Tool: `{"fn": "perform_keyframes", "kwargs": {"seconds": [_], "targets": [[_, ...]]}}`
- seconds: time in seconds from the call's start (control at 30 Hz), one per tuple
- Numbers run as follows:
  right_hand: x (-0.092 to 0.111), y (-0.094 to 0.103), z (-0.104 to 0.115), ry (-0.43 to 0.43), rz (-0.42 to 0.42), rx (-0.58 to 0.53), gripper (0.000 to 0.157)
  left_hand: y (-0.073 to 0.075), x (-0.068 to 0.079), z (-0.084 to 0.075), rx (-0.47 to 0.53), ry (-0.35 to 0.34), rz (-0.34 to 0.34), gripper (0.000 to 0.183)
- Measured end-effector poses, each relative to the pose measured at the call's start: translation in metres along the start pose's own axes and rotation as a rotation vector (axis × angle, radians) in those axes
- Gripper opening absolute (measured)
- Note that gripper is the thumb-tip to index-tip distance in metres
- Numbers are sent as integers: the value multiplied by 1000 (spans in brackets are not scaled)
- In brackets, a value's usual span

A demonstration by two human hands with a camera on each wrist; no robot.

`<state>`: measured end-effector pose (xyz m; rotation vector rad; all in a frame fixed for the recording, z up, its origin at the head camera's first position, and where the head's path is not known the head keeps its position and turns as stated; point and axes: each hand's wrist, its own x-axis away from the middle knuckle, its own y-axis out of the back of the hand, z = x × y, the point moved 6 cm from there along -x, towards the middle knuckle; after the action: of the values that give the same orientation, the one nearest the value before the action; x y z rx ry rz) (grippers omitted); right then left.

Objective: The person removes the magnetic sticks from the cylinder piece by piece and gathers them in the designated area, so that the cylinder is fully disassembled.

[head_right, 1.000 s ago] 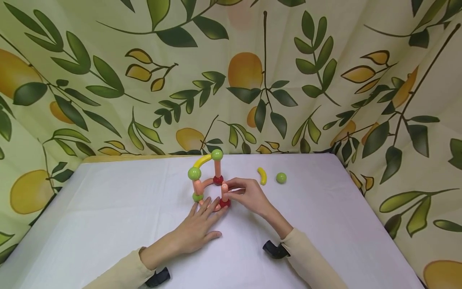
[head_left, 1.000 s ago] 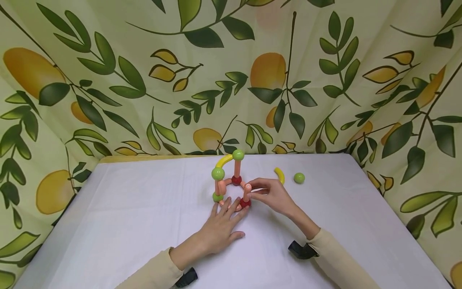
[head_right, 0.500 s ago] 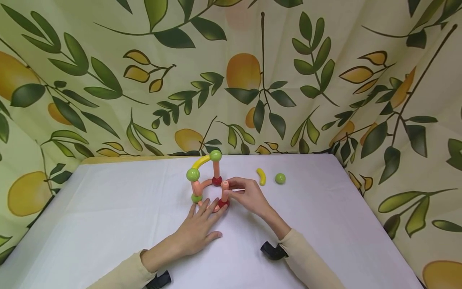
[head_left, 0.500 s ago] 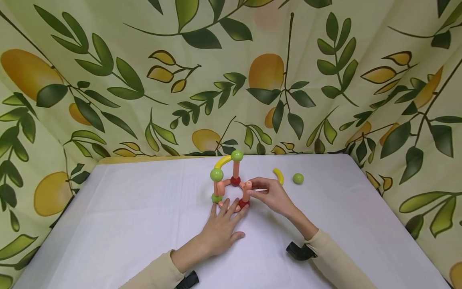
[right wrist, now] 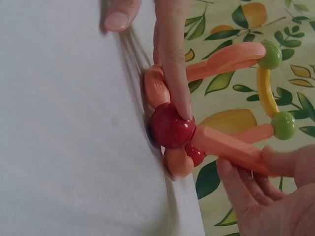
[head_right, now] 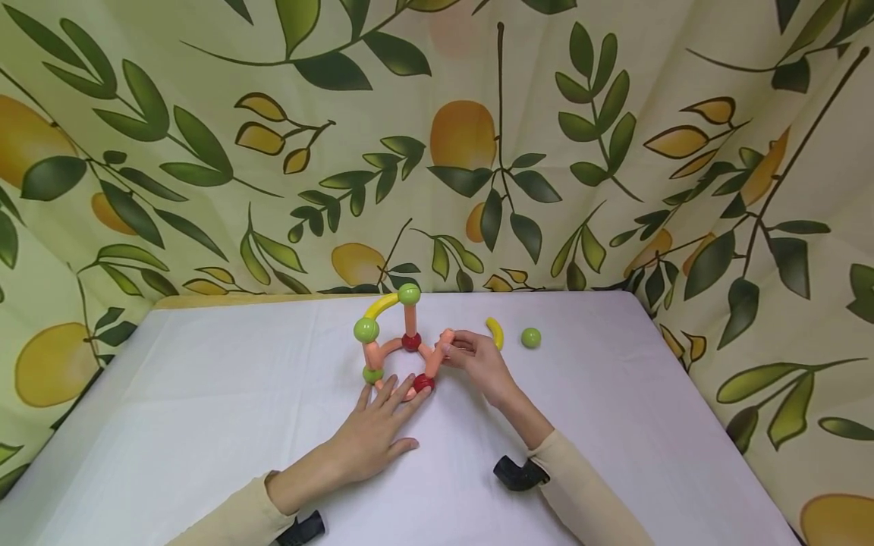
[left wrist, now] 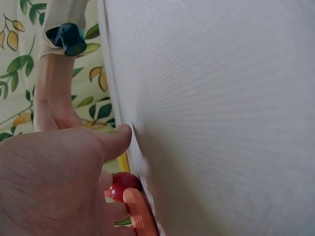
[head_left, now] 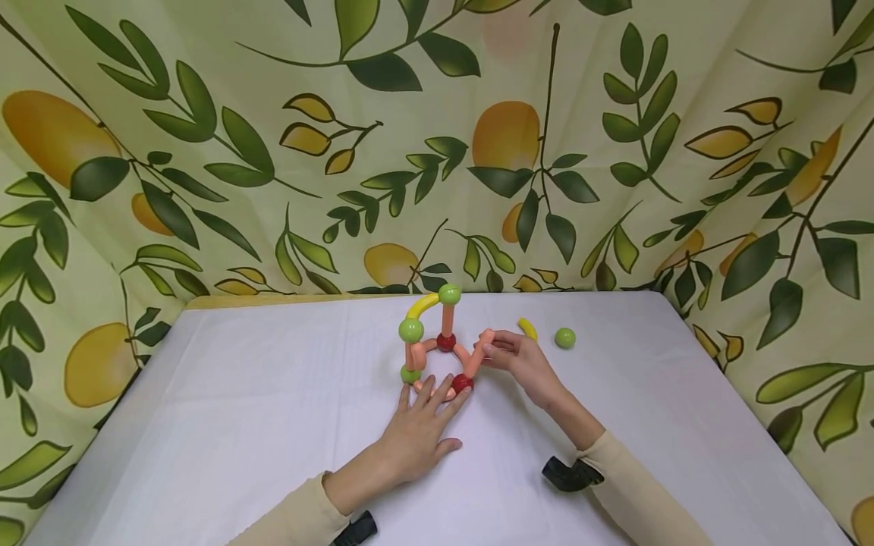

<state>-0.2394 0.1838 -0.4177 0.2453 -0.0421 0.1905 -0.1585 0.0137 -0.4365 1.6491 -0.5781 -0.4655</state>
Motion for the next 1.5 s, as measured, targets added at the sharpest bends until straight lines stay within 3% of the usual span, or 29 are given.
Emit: {"fn": "perform_keyframes", "kwargs": {"seconds": [0.13,0.23,0.7,0.87,1.03,1.23,1.5], "targets": [[-3,3,-5,-68,0,-132,40,0,0,0,-18,1,2,69],[-4,9,-3,-70,-26,-157,40,1,0,0,-26,0,0,69],[-1,32,0,-2,-4,-56,53,1,1,0,-24,5,1,69],[3,58,0,-13,-41,-15,57,2,0,1,6,1,40,70],[12,96,-10,-71,-117,148,64,3,-1,2,68,-6,84,72],[16,134,-23,-93,-199,266,65,2,0,1,59,-10,68,71],[19,164,-36,-105,-249,386,62,4,0,2,84,-2,71,71]]}}
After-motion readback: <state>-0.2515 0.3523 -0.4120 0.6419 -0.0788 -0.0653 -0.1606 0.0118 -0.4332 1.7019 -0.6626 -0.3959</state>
